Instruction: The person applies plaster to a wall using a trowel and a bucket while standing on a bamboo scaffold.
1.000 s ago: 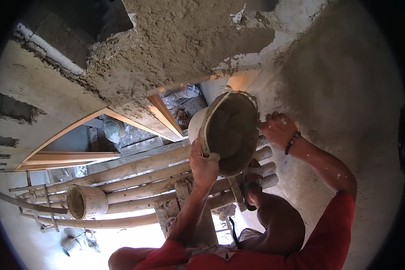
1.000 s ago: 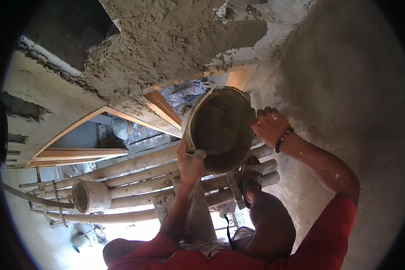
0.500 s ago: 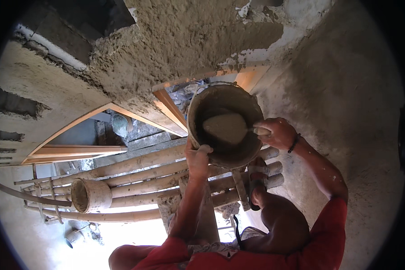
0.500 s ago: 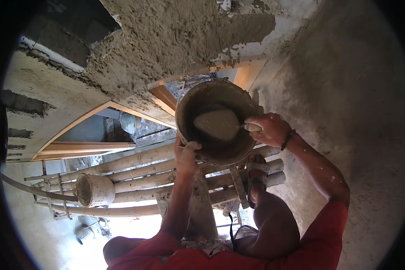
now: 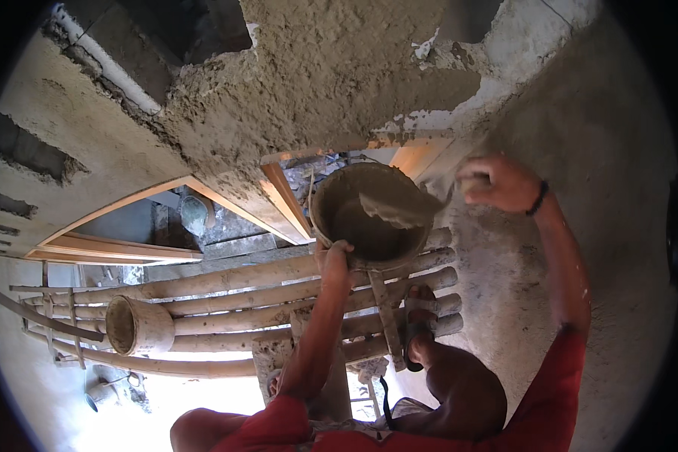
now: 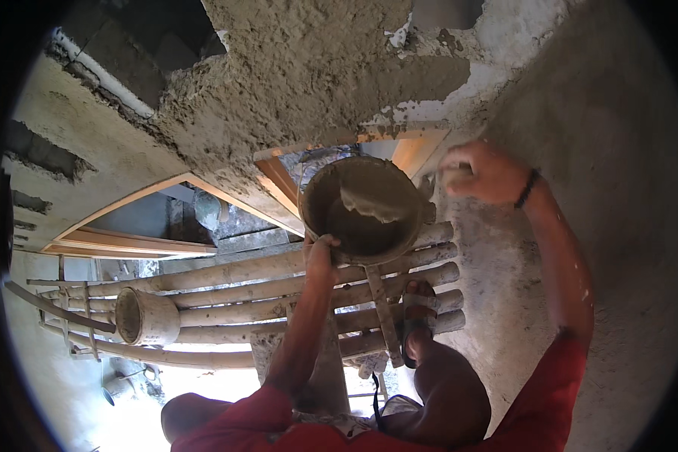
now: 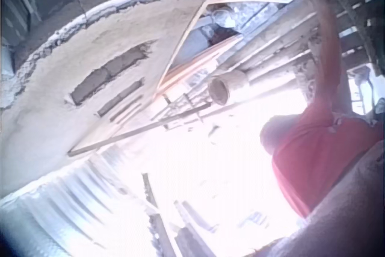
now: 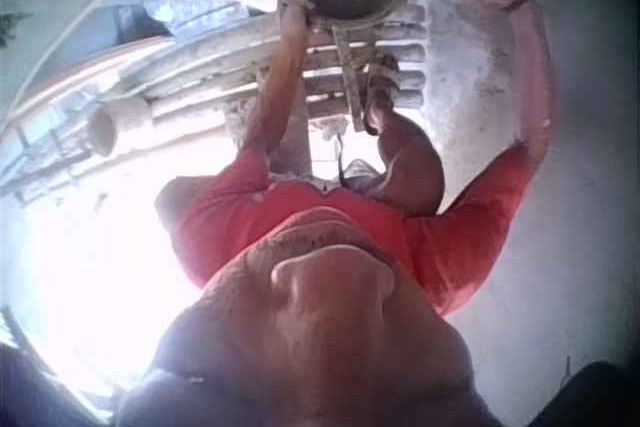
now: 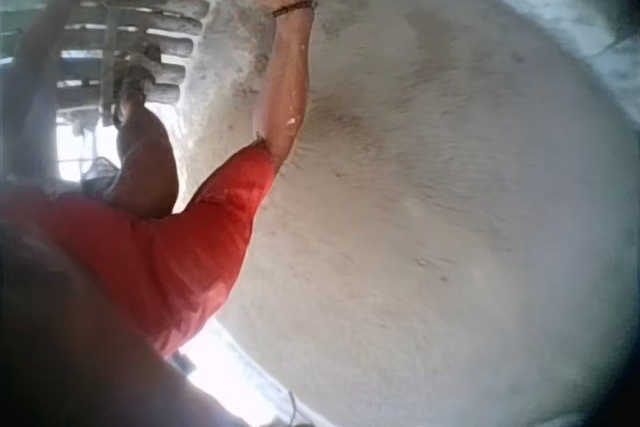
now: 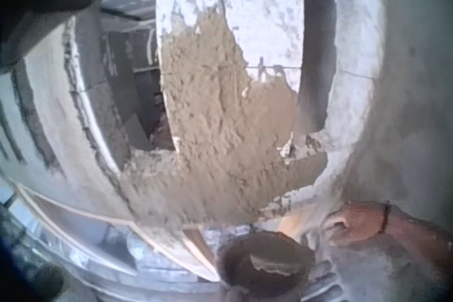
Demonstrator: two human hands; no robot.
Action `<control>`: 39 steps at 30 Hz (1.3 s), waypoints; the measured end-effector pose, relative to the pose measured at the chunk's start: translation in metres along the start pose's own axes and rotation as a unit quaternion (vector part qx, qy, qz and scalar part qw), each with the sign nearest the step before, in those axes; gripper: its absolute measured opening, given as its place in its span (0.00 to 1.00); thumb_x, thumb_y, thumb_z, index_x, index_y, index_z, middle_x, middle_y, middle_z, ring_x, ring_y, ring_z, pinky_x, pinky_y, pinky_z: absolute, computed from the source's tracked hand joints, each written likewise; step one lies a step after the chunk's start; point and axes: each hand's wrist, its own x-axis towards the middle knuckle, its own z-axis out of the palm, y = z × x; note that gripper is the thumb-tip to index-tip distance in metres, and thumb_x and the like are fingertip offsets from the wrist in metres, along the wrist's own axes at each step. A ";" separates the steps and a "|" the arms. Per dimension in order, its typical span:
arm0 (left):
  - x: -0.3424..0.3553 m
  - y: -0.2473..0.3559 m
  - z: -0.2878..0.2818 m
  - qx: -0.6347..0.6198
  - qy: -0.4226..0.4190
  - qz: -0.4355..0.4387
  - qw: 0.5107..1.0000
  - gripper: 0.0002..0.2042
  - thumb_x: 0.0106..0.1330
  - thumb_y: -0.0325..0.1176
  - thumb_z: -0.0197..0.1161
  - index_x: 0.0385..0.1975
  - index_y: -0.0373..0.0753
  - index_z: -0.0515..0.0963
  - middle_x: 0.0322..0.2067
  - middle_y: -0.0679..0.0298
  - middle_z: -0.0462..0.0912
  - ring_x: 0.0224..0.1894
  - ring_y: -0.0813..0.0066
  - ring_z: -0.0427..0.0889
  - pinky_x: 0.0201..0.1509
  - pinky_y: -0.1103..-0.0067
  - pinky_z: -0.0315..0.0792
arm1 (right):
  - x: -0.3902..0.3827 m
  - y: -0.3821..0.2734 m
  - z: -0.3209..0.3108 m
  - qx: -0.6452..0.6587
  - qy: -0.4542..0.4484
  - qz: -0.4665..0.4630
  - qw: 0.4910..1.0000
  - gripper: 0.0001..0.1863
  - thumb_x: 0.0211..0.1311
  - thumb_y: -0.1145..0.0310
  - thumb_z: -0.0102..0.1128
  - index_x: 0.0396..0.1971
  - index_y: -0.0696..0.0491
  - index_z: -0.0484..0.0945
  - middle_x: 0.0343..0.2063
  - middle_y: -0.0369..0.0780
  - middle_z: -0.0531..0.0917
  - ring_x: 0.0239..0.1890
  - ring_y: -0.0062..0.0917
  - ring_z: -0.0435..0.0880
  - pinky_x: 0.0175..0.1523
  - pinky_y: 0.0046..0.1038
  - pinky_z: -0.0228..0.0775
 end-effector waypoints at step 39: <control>-0.078 0.005 0.012 0.314 -0.101 0.199 0.923 0.23 0.48 0.16 0.51 0.48 0.29 0.75 0.39 0.61 0.82 0.41 0.77 0.79 0.48 0.81 0.73 | -0.039 0.051 0.212 -0.030 -0.109 0.036 0.993 0.24 0.50 0.61 0.65 0.51 0.43 0.79 0.39 0.46 0.84 0.44 0.42 0.83 0.52 0.40 0.76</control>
